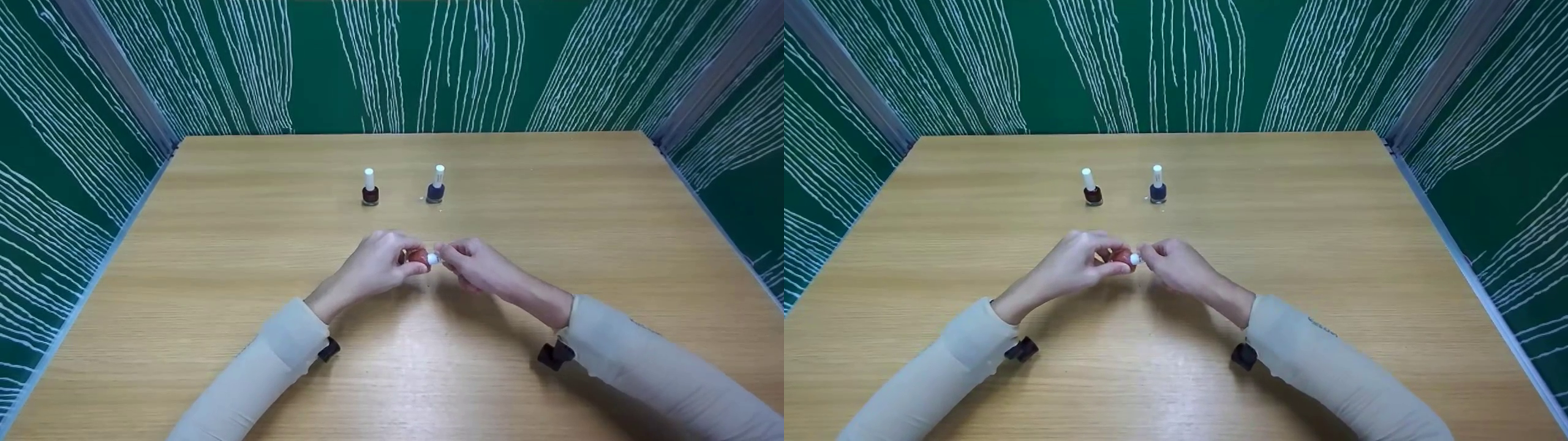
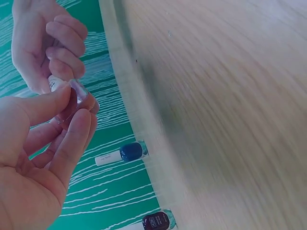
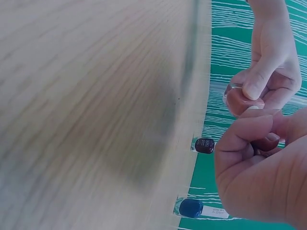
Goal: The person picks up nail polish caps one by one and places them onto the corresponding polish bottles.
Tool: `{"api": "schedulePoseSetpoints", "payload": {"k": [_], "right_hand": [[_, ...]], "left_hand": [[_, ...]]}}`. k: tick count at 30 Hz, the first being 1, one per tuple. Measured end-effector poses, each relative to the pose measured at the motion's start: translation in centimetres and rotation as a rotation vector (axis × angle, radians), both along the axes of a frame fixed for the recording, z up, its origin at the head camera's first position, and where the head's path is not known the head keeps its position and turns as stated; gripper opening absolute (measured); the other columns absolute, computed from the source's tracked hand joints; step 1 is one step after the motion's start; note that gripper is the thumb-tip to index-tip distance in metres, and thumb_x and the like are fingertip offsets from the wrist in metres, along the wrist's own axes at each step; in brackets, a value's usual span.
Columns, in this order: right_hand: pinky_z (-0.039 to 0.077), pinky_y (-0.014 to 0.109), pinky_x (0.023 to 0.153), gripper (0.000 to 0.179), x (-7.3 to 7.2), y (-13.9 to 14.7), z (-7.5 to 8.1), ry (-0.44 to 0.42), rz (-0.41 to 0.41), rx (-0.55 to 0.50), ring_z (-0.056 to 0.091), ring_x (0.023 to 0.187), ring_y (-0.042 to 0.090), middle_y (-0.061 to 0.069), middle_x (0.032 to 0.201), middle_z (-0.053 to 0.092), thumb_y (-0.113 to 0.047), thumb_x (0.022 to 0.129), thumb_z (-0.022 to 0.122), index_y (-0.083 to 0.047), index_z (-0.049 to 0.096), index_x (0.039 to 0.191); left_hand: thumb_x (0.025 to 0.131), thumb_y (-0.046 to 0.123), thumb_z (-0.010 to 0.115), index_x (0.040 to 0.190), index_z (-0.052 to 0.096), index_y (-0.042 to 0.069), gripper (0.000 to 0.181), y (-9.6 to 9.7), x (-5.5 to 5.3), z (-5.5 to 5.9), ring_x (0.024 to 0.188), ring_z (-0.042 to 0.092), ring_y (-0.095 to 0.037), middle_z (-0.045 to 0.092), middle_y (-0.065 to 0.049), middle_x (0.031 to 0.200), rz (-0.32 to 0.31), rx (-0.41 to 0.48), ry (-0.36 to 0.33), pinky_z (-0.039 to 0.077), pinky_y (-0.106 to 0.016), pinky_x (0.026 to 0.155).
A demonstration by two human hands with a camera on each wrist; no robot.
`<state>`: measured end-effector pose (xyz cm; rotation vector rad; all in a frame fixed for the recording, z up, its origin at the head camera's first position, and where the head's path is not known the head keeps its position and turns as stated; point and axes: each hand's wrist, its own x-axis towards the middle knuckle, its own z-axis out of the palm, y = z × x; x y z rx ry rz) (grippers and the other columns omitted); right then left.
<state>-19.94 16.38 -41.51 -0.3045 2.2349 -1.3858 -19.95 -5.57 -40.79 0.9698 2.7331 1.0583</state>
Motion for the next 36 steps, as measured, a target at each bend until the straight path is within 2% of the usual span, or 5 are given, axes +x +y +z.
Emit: {"api": "schedulePoseSetpoints", "payload": {"k": [16, 22, 25, 30, 36], "right_hand": [[0.031, 0.025, 0.043, 0.045, -0.4, 0.7, 0.1, -0.063, -0.032, 0.004, 0.037, 0.045, 0.01, -0.003, 0.056, 0.04, -0.038, 0.107, 0.046, -0.005, 0.049, 0.077], [0.052, 0.032, 0.053, 0.058, -1.0, 1.9, 0.0, 0.074, -0.016, 0.056, 0.057, 0.053, 0.018, 0.006, 0.065, 0.055, -0.055, 0.105, 0.045, -0.002, 0.057, 0.084], [0.058, 0.038, 0.061, 0.058, -1.5, 3.0, 0.2, 0.163, -0.014, 0.071, 0.065, 0.066, 0.027, 0.013, 0.082, 0.064, -0.058, 0.102, 0.049, -0.001, 0.063, 0.101], [0.059, 0.044, 0.067, 0.043, -2.7, 5.3, 0.8, 0.295, -0.006, 0.067, 0.068, 0.084, 0.039, 0.015, 0.11, 0.066, -0.037, 0.099, 0.067, -0.008, 0.061, 0.13], [0.06, 0.037, 0.065, 0.041, -4.0, 6.7, 1.3, 0.407, -0.067, 0.035, 0.071, 0.091, 0.04, 0.014, 0.117, 0.067, -0.021, 0.096, 0.072, -0.007, 0.062, 0.134]], "left_hand": [[0.092, 0.017, 0.077, 0.087, 0.073, 0.011, 0.009, 0.8, -0.4, 0.0, 0.072, 0.055, -0.012, 0.065, 0.003, 0.08, 0.001, -0.013, 0.057, 0.042, -0.024, 0.065], [0.093, 0.019, 0.076, 0.09, 0.075, 0.014, 0.006, 2.0, -1.1, 0.0, 0.071, 0.054, -0.011, 0.065, 0.006, 0.08, 0.056, 0.015, -0.005, 0.042, -0.024, 0.064], [0.095, 0.018, 0.074, 0.098, 0.077, 0.013, 0.006, 2.9, -1.8, 0.0, 0.077, 0.06, -0.01, 0.068, 0.007, 0.086, 0.084, 0.097, -0.07, 0.048, -0.02, 0.069], [0.097, 0.014, 0.071, 0.113, 0.074, 0.011, 0.017, 4.8, -2.9, 0.4, 0.09, 0.07, -0.011, 0.071, 0.005, 0.101, 0.147, 0.33, -0.199, 0.055, -0.022, 0.077], [0.099, 0.016, 0.067, 0.123, 0.069, 0.011, 0.025, 7.3, -4.0, 1.1, 0.095, 0.07, -0.008, 0.07, 0.002, 0.11, 0.181, 0.462, -0.226, 0.055, -0.021, 0.082]]}}
